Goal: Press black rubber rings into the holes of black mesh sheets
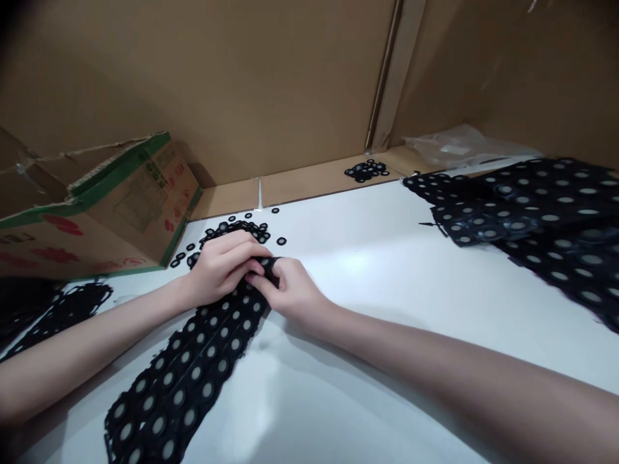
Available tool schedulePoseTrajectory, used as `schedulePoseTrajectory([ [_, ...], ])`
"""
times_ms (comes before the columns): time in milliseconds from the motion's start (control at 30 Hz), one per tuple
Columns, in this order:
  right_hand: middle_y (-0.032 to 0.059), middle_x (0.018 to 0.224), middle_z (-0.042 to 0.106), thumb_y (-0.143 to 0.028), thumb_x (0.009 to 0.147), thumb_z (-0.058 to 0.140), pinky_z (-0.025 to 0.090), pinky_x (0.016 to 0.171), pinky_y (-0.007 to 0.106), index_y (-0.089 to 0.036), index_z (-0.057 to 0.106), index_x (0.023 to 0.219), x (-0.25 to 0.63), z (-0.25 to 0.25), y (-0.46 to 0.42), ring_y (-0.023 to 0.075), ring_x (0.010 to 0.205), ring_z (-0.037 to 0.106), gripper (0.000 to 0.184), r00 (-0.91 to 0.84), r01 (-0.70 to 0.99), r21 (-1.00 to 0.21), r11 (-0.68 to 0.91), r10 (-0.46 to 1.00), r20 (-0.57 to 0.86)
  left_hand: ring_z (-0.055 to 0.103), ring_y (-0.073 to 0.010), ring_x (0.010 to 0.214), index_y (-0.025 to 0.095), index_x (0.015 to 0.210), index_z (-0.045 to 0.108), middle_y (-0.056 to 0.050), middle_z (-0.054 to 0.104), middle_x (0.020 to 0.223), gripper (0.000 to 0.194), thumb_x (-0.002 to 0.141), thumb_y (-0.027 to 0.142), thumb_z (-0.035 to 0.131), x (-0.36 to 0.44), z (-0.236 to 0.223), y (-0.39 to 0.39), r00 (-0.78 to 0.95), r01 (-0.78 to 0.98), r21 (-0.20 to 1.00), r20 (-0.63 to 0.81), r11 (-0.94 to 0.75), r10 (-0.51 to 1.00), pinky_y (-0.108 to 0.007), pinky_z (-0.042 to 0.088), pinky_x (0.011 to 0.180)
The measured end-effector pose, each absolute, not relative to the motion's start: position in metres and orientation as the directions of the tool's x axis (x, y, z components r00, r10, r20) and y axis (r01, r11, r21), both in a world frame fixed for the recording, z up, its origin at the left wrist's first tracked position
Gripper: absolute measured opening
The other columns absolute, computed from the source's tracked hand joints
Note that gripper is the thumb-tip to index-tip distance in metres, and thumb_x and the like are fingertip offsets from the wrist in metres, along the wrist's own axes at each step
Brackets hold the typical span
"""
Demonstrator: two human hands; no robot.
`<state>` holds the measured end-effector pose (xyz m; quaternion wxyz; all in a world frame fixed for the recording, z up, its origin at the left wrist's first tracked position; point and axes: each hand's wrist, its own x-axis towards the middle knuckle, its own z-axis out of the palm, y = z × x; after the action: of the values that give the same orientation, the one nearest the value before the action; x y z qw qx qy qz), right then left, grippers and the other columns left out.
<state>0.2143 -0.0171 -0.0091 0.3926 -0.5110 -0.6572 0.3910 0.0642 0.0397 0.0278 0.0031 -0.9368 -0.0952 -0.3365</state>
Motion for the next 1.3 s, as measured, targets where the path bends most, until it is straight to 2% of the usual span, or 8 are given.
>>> schedulePoseTrajectory([
  [333, -0.0034, 0.058, 0.036, -0.039, 0.079, 0.05, 0.029, 0.052, 0.027, -0.021, 0.04, 0.062, 0.213, -0.009, -0.015, 0.0114, 0.055, 0.034, 0.027, -0.271, 0.196, -0.959, 0.203, 0.952, 0.146, 0.058, -0.0121, 0.066, 0.015, 0.07, 0.06, -0.001, 0.065, 0.069, 0.022, 0.089, 0.018, 0.05, 0.07, 0.025, 0.049, 0.399, 0.306, 0.636, 0.59, -0.709, 0.702, -0.022, 0.045, 0.065],
  [467, 0.0013, 0.063, 0.055, -0.035, 0.074, 0.06, 0.042, 0.063, 0.031, -0.02, 0.054, 0.068, 0.211, -0.012, -0.015, 0.019, 0.067, 0.053, 0.017, -0.199, 0.136, -0.977, 0.167, 0.97, 0.139, 0.043, -0.0091, 0.046, 0.017, 0.068, 0.056, 0.003, 0.049, 0.052, 0.03, 0.091, 0.035, 0.05, 0.061, 0.028, 0.075, 0.142, 0.187, 0.794, 0.561, -0.578, 0.816, -0.021, 0.033, 0.046],
  [533, 0.0029, 0.068, 0.061, -0.033, 0.072, 0.062, 0.045, 0.068, 0.033, -0.019, 0.059, 0.073, 0.211, -0.012, -0.015, 0.0213, 0.074, 0.058, 0.015, -0.188, 0.106, -0.987, 0.122, 0.977, 0.101, 0.044, -0.0089, 0.047, 0.016, 0.067, 0.056, 0.002, 0.051, 0.055, 0.03, 0.088, 0.038, 0.054, 0.051, 0.031, 0.089, 0.089, 0.202, 0.77, 0.601, -0.605, 0.795, -0.021, 0.035, 0.048],
  [733, 0.0029, 0.079, 0.066, -0.039, 0.076, 0.063, 0.048, 0.071, 0.032, -0.017, 0.062, 0.082, 0.215, -0.006, -0.014, 0.018, 0.076, 0.059, 0.023, -0.192, -0.096, -0.995, 0.031, 0.98, 0.05, 0.061, -0.0201, 0.082, 0.015, 0.079, 0.072, -0.008, 0.07, 0.086, 0.024, 0.083, 0.036, 0.06, 0.018, 0.035, 0.097, 0.462, 0.563, 0.517, 0.449, -0.644, 0.765, -0.029, 0.045, 0.07],
  [933, 0.0002, 0.071, 0.062, -0.038, 0.073, 0.068, 0.047, 0.068, 0.03, -0.02, 0.06, 0.078, 0.219, -0.003, -0.011, 0.019, 0.08, 0.06, 0.02, -0.106, -0.25, -0.967, -0.053, 0.994, -0.028, 0.059, -0.0211, 0.104, 0.017, 0.111, 0.065, -0.011, 0.066, 0.109, 0.029, 0.087, 0.032, 0.06, 0.016, 0.045, 0.066, 0.69, 0.282, 0.424, 0.534, -0.861, 0.489, -0.035, 0.045, 0.094],
  [1067, -0.0011, 0.07, 0.06, -0.038, 0.073, 0.07, 0.045, 0.065, 0.027, -0.019, 0.061, 0.076, 0.22, -0.002, -0.013, 0.0158, 0.073, 0.057, 0.021, -0.13, -0.298, -0.954, -0.032, 0.991, 0.007, 0.063, -0.018, 0.089, 0.015, 0.108, 0.065, -0.01, 0.066, 0.098, 0.028, 0.082, 0.028, 0.067, 0.027, 0.042, 0.052, 0.758, 0.208, 0.28, 0.56, -0.937, 0.336, -0.029, 0.05, 0.08],
  [1200, -0.0014, 0.074, 0.059, -0.037, 0.068, 0.076, 0.044, 0.064, 0.026, -0.018, 0.062, 0.077, 0.221, 0.001, -0.016, 0.0137, 0.071, 0.055, 0.025, -0.163, -0.295, -0.954, 0.042, 0.982, 0.094, 0.062, -0.0163, 0.081, 0.015, 0.095, 0.068, -0.007, 0.067, 0.088, 0.017, 0.082, 0.025, 0.068, 0.039, 0.037, 0.043, 0.647, 0.235, 0.349, 0.64, -0.907, 0.414, -0.028, 0.05, 0.075],
  [1300, -0.0017, 0.072, 0.058, -0.035, 0.063, 0.078, 0.044, 0.064, 0.026, -0.018, 0.061, 0.072, 0.22, 0.003, -0.016, 0.0142, 0.07, 0.054, 0.026, -0.133, -0.12, -0.983, 0.139, 0.979, 0.154, 0.061, -0.0159, 0.076, 0.016, 0.091, 0.069, -0.005, 0.066, 0.08, 0.012, 0.081, 0.023, 0.068, 0.044, 0.037, 0.037, 0.595, 0.248, 0.42, 0.645, -0.873, 0.479, -0.027, 0.049, 0.071],
])
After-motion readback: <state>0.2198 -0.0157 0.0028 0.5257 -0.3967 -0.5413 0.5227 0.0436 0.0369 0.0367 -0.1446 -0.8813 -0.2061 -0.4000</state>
